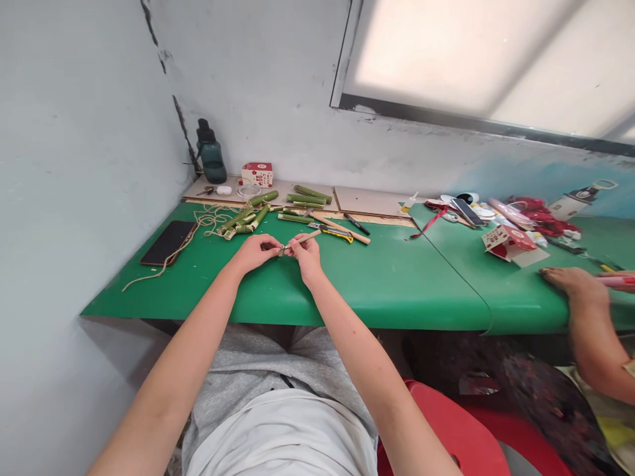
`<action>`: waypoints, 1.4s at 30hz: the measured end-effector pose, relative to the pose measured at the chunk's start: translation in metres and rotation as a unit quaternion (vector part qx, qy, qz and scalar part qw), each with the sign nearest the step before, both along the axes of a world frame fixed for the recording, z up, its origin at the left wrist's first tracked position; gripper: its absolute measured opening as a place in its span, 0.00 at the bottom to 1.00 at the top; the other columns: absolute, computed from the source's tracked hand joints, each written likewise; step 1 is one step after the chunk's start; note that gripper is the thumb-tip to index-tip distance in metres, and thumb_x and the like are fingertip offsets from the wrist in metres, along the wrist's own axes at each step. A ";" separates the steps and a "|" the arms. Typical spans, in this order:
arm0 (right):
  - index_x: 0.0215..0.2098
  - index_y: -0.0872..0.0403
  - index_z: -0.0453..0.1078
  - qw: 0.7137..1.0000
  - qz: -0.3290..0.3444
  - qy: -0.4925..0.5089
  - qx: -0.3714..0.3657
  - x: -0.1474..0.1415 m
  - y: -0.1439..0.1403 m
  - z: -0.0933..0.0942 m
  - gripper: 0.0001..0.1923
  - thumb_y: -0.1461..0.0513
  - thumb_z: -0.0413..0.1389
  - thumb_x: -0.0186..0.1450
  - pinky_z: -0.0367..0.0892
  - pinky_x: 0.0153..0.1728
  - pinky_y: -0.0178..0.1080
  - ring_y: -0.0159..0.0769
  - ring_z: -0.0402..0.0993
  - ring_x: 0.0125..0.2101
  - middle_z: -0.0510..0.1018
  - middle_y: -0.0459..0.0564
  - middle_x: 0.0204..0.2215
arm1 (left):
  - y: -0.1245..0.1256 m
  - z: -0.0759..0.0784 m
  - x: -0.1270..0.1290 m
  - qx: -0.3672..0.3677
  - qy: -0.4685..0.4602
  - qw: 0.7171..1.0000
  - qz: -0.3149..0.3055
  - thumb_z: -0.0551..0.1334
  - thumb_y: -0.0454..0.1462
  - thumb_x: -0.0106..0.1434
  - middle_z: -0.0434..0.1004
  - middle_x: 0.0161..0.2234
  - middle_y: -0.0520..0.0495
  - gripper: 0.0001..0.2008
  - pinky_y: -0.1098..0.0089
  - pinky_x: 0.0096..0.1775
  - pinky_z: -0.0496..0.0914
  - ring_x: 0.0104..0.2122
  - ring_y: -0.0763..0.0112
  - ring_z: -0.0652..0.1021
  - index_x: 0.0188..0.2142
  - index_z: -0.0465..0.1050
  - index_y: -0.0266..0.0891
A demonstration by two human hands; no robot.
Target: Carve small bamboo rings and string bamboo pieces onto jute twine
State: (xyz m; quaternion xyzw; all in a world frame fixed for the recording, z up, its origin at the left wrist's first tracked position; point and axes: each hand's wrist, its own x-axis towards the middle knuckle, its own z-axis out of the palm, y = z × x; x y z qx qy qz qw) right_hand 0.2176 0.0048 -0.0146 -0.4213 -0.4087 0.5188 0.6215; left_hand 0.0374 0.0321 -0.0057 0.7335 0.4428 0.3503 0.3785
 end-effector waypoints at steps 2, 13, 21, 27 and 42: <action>0.38 0.50 0.65 1.000 0.001 -0.001 0.001 0.000 -0.001 0.000 0.18 0.54 0.68 0.57 0.74 0.32 0.37 0.31 0.77 0.25 0.77 0.40 0.26 | -0.001 0.000 0.000 0.002 -0.002 1.000 -0.002 0.68 0.46 0.60 0.85 0.36 0.44 0.12 0.63 0.39 0.73 0.35 0.61 0.81 0.37 0.84 0.41; 0.38 0.50 0.65 1.000 -0.024 0.003 0.006 -0.001 0.001 -0.002 0.18 0.55 0.68 0.57 0.72 0.31 0.37 0.31 0.76 0.24 0.77 0.40 0.25 | -0.001 0.001 0.000 0.001 0.003 1.000 0.002 0.68 0.45 0.60 0.85 0.36 0.45 0.11 0.63 0.40 0.73 0.36 0.61 0.81 0.37 0.84 0.41; 0.37 0.50 0.66 1.000 -0.013 0.019 0.005 0.000 0.000 0.001 0.17 0.55 0.67 0.58 0.72 0.31 0.37 0.30 0.76 0.24 0.77 0.39 0.25 | -0.001 0.002 0.000 -0.001 0.004 1.000 0.001 0.68 0.45 0.61 0.86 0.37 0.45 0.11 0.62 0.40 0.74 0.36 0.61 0.81 0.38 0.84 0.41; 0.37 0.50 0.66 1.000 0.007 0.009 0.004 -0.002 -0.001 0.002 0.19 0.54 0.69 0.56 0.72 0.30 0.37 0.31 0.77 0.24 0.78 0.40 0.24 | 0.000 0.001 0.000 0.002 0.003 1.000 -0.002 0.68 0.45 0.61 0.85 0.36 0.45 0.12 0.63 0.39 0.73 0.35 0.62 0.80 0.37 0.84 0.40; 0.36 0.50 0.66 1.000 0.004 0.008 0.012 -0.001 -0.002 0.002 0.19 0.53 0.69 0.56 0.72 0.31 0.38 0.31 0.76 0.24 0.78 0.40 0.24 | 0.001 -0.001 -0.001 -0.002 0.001 1.000 -0.004 0.68 0.46 0.61 0.86 0.37 0.44 0.12 0.62 0.40 0.74 0.36 0.61 0.81 0.38 0.84 0.41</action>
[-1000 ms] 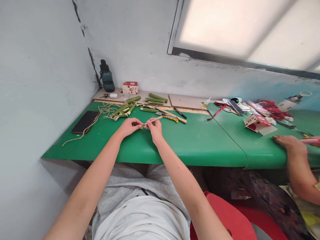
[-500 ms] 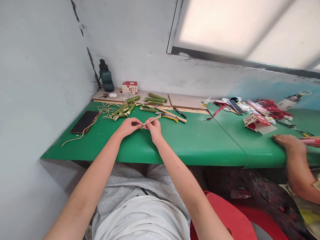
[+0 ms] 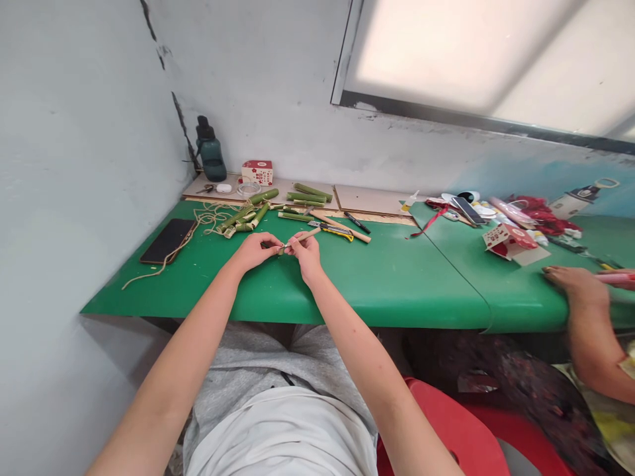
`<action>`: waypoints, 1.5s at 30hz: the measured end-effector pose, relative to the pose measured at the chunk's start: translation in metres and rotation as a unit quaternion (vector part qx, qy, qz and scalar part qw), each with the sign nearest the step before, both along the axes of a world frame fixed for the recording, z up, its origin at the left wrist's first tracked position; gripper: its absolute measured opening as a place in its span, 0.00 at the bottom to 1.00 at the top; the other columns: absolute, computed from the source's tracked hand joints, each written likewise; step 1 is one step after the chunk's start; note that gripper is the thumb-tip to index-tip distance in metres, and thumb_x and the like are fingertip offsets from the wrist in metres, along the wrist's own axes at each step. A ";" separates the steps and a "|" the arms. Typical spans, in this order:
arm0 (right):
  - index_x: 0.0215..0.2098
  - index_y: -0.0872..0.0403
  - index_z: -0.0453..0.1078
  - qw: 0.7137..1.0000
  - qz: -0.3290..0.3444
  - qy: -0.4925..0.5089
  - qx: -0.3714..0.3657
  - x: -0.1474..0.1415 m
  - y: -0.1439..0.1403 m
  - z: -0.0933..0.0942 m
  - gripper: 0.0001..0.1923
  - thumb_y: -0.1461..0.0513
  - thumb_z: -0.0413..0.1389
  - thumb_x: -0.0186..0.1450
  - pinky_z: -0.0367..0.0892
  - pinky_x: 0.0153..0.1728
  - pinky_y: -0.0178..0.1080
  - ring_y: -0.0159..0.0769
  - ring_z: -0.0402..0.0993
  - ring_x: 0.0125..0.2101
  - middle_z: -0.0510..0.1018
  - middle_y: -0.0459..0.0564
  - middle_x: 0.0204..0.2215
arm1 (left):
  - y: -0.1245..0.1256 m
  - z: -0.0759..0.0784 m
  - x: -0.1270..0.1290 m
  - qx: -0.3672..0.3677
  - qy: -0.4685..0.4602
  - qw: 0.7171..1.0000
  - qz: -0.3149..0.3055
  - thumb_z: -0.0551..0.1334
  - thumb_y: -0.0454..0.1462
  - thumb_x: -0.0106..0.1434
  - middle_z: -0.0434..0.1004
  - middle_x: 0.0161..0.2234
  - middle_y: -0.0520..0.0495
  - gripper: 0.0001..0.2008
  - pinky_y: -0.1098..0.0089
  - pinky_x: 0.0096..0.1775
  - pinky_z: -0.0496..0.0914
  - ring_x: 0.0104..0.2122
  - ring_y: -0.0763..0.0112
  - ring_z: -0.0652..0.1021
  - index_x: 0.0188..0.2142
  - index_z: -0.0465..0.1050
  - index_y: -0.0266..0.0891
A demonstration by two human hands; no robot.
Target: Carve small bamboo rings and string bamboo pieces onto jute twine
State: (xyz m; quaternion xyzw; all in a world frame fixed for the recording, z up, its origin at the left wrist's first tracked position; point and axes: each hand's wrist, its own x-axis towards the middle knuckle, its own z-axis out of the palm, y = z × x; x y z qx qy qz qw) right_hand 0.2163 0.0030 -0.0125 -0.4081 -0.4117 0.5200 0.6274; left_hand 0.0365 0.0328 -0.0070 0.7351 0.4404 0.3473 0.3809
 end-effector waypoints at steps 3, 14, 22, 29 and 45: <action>0.36 0.50 0.66 1.000 -0.009 -0.002 0.001 0.000 0.001 -0.002 0.19 0.54 0.68 0.56 0.72 0.30 0.37 0.31 0.76 0.24 0.77 0.39 0.24 | 0.000 0.000 0.000 0.004 0.000 1.000 0.003 0.68 0.45 0.61 0.86 0.37 0.45 0.12 0.63 0.40 0.74 0.36 0.61 0.81 0.37 0.84 0.41; 0.36 0.50 0.65 1.000 -0.012 -0.003 0.002 0.000 0.001 0.000 0.19 0.53 0.68 0.56 0.72 0.31 0.37 0.31 0.76 0.24 0.77 0.39 0.24 | -0.001 0.001 0.001 0.007 0.002 1.000 0.007 0.68 0.45 0.60 0.85 0.37 0.45 0.12 0.63 0.39 0.74 0.34 0.62 0.81 0.37 0.84 0.41; 0.36 0.50 0.65 1.000 -0.026 -0.005 -0.003 0.001 0.001 0.000 0.16 0.55 0.67 0.58 0.71 0.31 0.36 0.29 0.75 0.24 0.76 0.39 0.25 | 0.000 0.002 0.001 0.003 0.001 1.000 0.008 0.69 0.45 0.60 0.86 0.37 0.44 0.12 0.62 0.40 0.74 0.36 0.61 0.81 0.37 0.84 0.41; 0.37 0.50 0.64 1.000 -0.030 -0.009 -0.003 0.000 0.003 -0.002 0.17 0.55 0.67 0.58 0.71 0.30 0.36 0.30 0.75 0.23 0.76 0.39 0.24 | -0.001 0.002 0.000 0.001 -0.001 1.000 0.001 0.69 0.46 0.60 0.86 0.37 0.44 0.12 0.62 0.40 0.74 0.36 0.61 0.81 0.37 0.84 0.41; 0.36 0.50 0.65 0.999 -0.029 -0.013 0.004 0.001 0.003 -0.002 0.17 0.53 0.67 0.58 0.72 0.31 0.37 0.30 0.75 0.24 0.76 0.39 0.24 | -0.002 0.003 0.001 0.007 0.000 1.000 0.007 0.69 0.46 0.60 0.86 0.37 0.45 0.12 0.62 0.41 0.74 0.35 0.61 0.81 0.37 0.84 0.41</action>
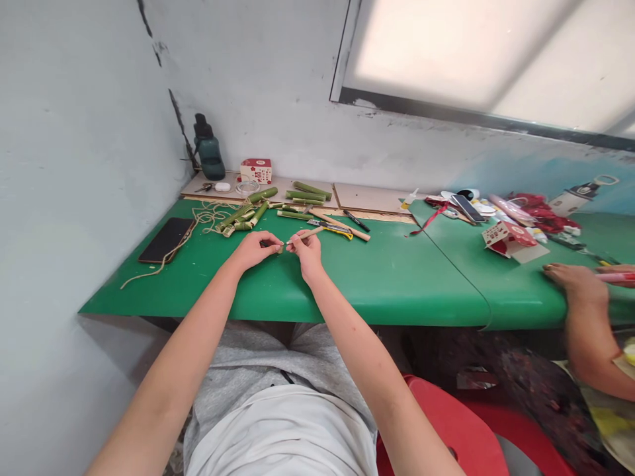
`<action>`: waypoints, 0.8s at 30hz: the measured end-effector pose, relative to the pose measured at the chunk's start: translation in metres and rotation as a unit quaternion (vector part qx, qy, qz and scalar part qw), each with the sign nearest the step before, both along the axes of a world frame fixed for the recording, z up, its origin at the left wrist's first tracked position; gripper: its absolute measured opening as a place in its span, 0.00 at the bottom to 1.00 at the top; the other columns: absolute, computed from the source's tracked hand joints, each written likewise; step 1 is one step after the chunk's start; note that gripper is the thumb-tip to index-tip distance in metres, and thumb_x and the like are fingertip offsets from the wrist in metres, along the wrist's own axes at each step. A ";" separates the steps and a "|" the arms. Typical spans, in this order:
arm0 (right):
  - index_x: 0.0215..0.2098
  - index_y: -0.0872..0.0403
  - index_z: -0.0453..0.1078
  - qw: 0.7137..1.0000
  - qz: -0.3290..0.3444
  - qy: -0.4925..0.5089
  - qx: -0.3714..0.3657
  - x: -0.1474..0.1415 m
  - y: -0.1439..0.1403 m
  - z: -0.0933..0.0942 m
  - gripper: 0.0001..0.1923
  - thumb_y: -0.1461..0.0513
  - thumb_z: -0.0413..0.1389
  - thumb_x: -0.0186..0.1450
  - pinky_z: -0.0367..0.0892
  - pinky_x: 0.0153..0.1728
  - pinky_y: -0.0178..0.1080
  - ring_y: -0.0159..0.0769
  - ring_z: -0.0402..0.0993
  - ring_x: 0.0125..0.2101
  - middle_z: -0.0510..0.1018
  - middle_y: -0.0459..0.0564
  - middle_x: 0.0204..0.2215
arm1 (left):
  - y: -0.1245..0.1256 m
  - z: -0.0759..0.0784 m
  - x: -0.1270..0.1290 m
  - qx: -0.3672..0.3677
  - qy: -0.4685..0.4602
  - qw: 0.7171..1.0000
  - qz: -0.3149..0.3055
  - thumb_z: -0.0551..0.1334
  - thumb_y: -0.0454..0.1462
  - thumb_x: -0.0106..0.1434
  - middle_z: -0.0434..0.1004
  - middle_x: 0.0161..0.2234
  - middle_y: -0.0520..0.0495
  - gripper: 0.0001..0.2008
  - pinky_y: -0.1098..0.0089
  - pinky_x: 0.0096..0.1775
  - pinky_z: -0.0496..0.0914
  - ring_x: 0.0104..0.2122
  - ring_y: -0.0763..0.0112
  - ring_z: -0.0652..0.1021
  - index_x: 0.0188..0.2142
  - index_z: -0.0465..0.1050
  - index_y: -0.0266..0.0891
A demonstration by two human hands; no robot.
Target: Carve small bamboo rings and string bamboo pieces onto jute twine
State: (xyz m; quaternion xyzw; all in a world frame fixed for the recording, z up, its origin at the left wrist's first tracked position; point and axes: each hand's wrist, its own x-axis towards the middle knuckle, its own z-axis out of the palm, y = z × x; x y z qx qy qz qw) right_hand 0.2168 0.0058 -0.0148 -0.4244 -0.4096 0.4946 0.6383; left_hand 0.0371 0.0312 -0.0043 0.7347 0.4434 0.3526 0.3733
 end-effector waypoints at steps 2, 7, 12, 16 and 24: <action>0.36 0.50 0.65 1.000 0.006 -0.002 0.000 -0.001 0.000 0.000 0.18 0.54 0.68 0.58 0.72 0.31 0.37 0.31 0.76 0.24 0.76 0.40 0.24 | 0.000 0.000 0.000 0.000 -0.002 1.000 -0.002 0.69 0.46 0.60 0.86 0.36 0.45 0.13 0.62 0.41 0.74 0.35 0.61 0.81 0.37 0.84 0.41; 0.36 0.50 0.64 1.000 -0.016 -0.001 -0.001 -0.001 0.001 0.000 0.17 0.55 0.66 0.58 0.71 0.29 0.36 0.30 0.75 0.23 0.76 0.38 0.24 | 0.000 0.001 0.001 0.001 -0.002 1.000 -0.001 0.69 0.46 0.59 0.86 0.37 0.44 0.12 0.62 0.41 0.74 0.36 0.61 0.81 0.37 0.84 0.41; 0.37 0.50 0.65 1.000 -0.006 0.001 0.000 -0.001 -0.001 0.001 0.16 0.55 0.66 0.58 0.71 0.30 0.37 0.30 0.75 0.24 0.76 0.39 0.24 | 0.001 0.000 0.000 -0.001 0.002 1.000 -0.003 0.69 0.46 0.60 0.86 0.38 0.44 0.12 0.62 0.41 0.74 0.36 0.61 0.81 0.37 0.84 0.41; 0.37 0.50 0.65 1.000 -0.002 0.000 0.000 -0.002 0.000 0.001 0.17 0.55 0.67 0.57 0.71 0.30 0.37 0.31 0.75 0.24 0.76 0.39 0.24 | 0.001 -0.001 -0.001 0.000 0.001 1.000 -0.005 0.68 0.46 0.60 0.86 0.37 0.44 0.13 0.62 0.40 0.74 0.36 0.61 0.81 0.37 0.84 0.41; 0.36 0.50 0.65 1.000 0.004 0.010 -0.004 0.000 0.000 0.001 0.17 0.54 0.67 0.58 0.72 0.31 0.37 0.30 0.75 0.24 0.77 0.40 0.24 | 0.000 0.000 0.000 -0.002 0.000 1.000 -0.004 0.68 0.45 0.60 0.86 0.37 0.44 0.12 0.61 0.41 0.74 0.36 0.60 0.81 0.37 0.84 0.41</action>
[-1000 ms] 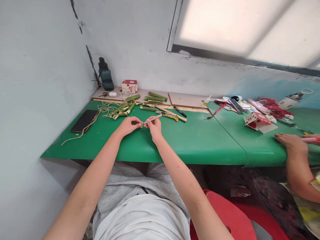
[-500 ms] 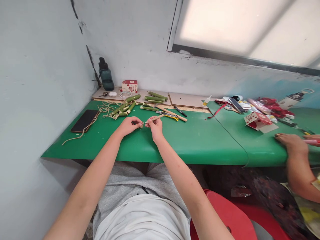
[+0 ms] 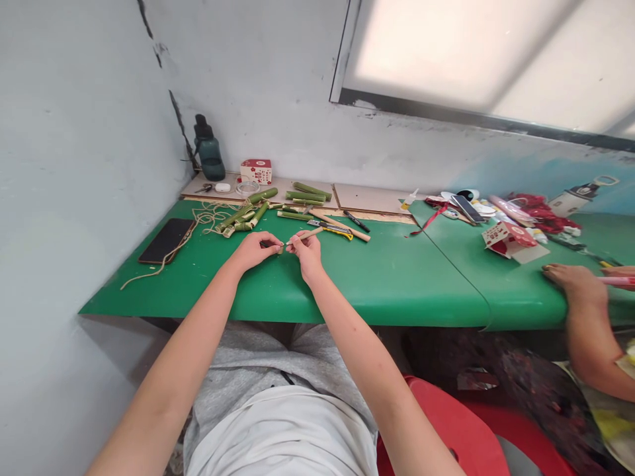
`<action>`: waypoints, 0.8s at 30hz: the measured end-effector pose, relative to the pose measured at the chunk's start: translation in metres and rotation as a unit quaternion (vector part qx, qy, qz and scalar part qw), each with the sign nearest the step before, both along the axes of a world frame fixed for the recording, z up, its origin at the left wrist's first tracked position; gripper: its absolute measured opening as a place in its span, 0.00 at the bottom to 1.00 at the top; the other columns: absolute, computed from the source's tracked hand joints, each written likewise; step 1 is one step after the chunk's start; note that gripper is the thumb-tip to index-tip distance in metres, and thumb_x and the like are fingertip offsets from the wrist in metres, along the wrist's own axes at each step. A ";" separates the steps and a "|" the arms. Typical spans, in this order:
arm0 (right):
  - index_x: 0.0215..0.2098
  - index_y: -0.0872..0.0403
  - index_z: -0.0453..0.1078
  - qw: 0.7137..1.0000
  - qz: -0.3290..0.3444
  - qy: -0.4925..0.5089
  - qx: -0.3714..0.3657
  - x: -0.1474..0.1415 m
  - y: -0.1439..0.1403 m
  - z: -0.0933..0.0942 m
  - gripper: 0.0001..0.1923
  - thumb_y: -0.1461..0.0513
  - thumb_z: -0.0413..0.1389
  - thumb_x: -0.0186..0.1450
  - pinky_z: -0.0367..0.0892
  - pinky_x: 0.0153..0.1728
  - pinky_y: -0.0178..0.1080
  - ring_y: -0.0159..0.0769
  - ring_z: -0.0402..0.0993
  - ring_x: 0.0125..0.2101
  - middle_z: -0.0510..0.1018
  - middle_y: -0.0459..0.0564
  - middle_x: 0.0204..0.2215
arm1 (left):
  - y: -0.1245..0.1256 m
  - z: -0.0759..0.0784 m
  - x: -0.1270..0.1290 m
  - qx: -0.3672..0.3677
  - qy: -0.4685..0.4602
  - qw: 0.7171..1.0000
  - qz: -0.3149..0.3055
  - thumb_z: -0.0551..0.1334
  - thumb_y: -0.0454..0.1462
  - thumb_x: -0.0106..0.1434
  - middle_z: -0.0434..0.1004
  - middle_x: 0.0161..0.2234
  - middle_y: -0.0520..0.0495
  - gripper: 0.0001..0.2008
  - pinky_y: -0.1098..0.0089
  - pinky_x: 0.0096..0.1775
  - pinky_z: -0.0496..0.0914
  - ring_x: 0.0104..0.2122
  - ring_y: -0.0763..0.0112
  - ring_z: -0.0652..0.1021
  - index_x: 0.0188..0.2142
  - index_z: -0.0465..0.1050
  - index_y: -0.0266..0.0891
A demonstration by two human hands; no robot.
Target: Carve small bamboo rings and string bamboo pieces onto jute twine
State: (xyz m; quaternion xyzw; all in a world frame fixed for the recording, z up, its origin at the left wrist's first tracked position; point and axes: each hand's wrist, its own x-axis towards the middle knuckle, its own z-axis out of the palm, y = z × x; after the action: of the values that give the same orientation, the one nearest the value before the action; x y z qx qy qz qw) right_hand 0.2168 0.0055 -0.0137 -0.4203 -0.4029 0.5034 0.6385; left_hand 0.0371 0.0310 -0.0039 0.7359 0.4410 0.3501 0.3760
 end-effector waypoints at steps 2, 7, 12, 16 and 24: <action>0.36 0.50 0.65 1.000 0.006 -0.002 -0.001 -0.001 -0.001 0.000 0.17 0.55 0.68 0.57 0.72 0.31 0.37 0.31 0.75 0.24 0.77 0.40 0.24 | 0.000 0.000 0.000 -0.001 -0.001 1.000 -0.002 0.68 0.46 0.60 0.86 0.37 0.44 0.12 0.61 0.40 0.74 0.35 0.61 0.81 0.37 0.84 0.41; 0.36 0.50 0.65 1.000 -0.012 0.000 -0.006 -0.001 0.000 -0.001 0.16 0.56 0.67 0.58 0.71 0.30 0.36 0.30 0.75 0.23 0.76 0.39 0.24 | 0.000 0.000 0.000 -0.003 0.002 1.000 0.002 0.69 0.46 0.60 0.86 0.38 0.44 0.12 0.61 0.41 0.74 0.36 0.60 0.81 0.37 0.84 0.41; 0.36 0.50 0.66 1.000 -0.010 0.011 -0.009 -0.001 0.000 0.000 0.15 0.57 0.66 0.58 0.71 0.29 0.36 0.30 0.75 0.23 0.77 0.39 0.23 | -0.001 0.001 0.000 -0.001 0.003 1.000 0.005 0.68 0.45 0.60 0.86 0.37 0.44 0.11 0.61 0.41 0.74 0.36 0.60 0.81 0.37 0.84 0.41; 0.36 0.51 0.66 1.000 -0.003 0.018 -0.012 -0.002 -0.001 0.001 0.16 0.57 0.67 0.57 0.71 0.29 0.36 0.30 0.76 0.23 0.78 0.40 0.23 | -0.001 0.001 0.000 -0.004 0.002 1.000 0.002 0.68 0.46 0.60 0.86 0.37 0.44 0.12 0.61 0.41 0.74 0.36 0.60 0.81 0.37 0.84 0.41; 0.36 0.51 0.65 0.997 -0.050 0.057 -0.032 0.002 0.000 0.003 0.14 0.59 0.66 0.59 0.69 0.28 0.34 0.29 0.74 0.22 0.77 0.39 0.23 | -0.001 0.002 0.001 -0.004 0.003 1.000 0.004 0.69 0.46 0.60 0.87 0.39 0.44 0.11 0.59 0.42 0.73 0.37 0.59 0.81 0.36 0.84 0.42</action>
State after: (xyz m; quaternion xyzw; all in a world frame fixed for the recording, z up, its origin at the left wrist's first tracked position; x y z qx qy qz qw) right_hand 0.2183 0.0054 -0.0106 -0.4309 -0.3276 0.5064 0.6712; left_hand 0.0376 0.0299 -0.0017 0.7338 0.4461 0.3479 0.3761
